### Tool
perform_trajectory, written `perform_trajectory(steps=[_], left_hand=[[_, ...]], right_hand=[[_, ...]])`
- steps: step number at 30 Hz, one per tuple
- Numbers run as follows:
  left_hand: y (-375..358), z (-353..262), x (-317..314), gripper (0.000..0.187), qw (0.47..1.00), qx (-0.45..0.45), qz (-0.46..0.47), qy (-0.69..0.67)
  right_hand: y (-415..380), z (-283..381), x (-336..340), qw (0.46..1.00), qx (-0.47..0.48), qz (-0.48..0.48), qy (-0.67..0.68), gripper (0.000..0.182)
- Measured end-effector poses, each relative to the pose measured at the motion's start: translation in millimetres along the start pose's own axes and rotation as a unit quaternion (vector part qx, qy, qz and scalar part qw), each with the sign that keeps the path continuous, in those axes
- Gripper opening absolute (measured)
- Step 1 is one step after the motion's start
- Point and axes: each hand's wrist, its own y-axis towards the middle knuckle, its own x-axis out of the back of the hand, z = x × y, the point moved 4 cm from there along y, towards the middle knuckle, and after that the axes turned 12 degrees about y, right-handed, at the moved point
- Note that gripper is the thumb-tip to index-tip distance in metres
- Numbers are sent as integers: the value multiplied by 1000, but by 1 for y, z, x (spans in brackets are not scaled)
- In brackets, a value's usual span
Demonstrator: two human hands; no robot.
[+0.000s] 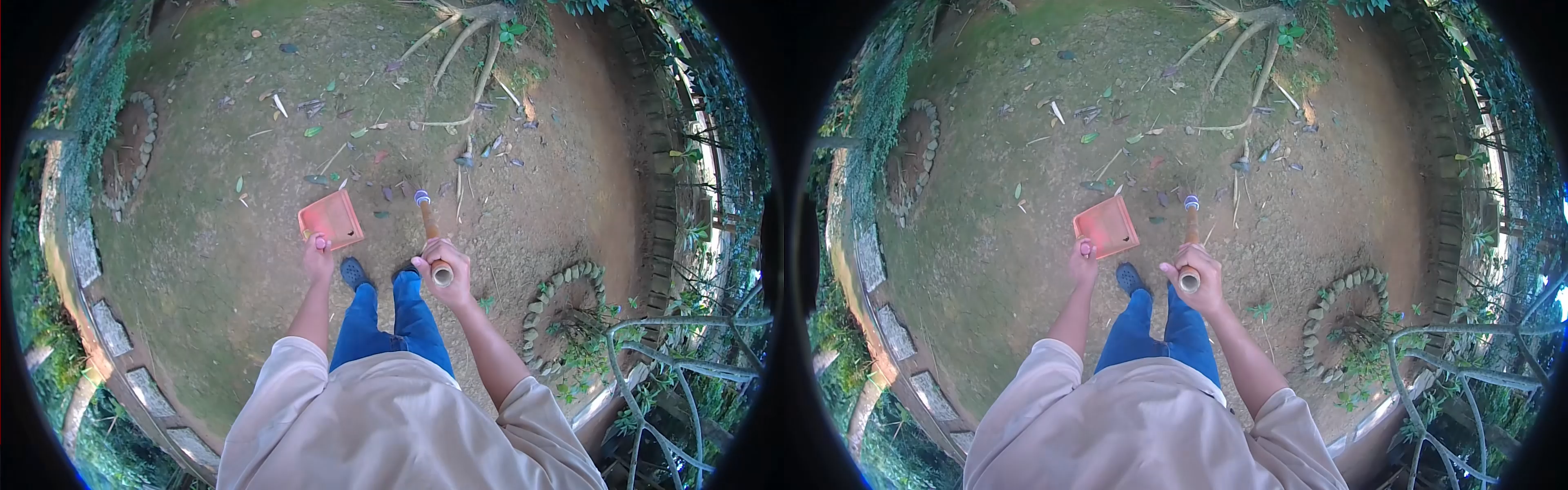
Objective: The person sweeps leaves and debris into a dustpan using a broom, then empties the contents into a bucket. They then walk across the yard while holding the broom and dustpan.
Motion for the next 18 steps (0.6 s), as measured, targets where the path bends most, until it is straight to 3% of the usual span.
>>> perform_trajectory(steps=[4, 12, 18], left_hand=[[5, -4, -8, 32, 999, -30, -15, 30], [1, 1, -5, 32, 1000, -9, -6, -5], [-6, 24, -2, 31, 1000, -1, 2, -11]], right_hand=[[-10, 16, -27, 999, -6, 8, 46, 30], [3, 53, -45, 993, 16, 42, 111, 28], [7, 81, -30, 991, 35, -4, 129, 26]])
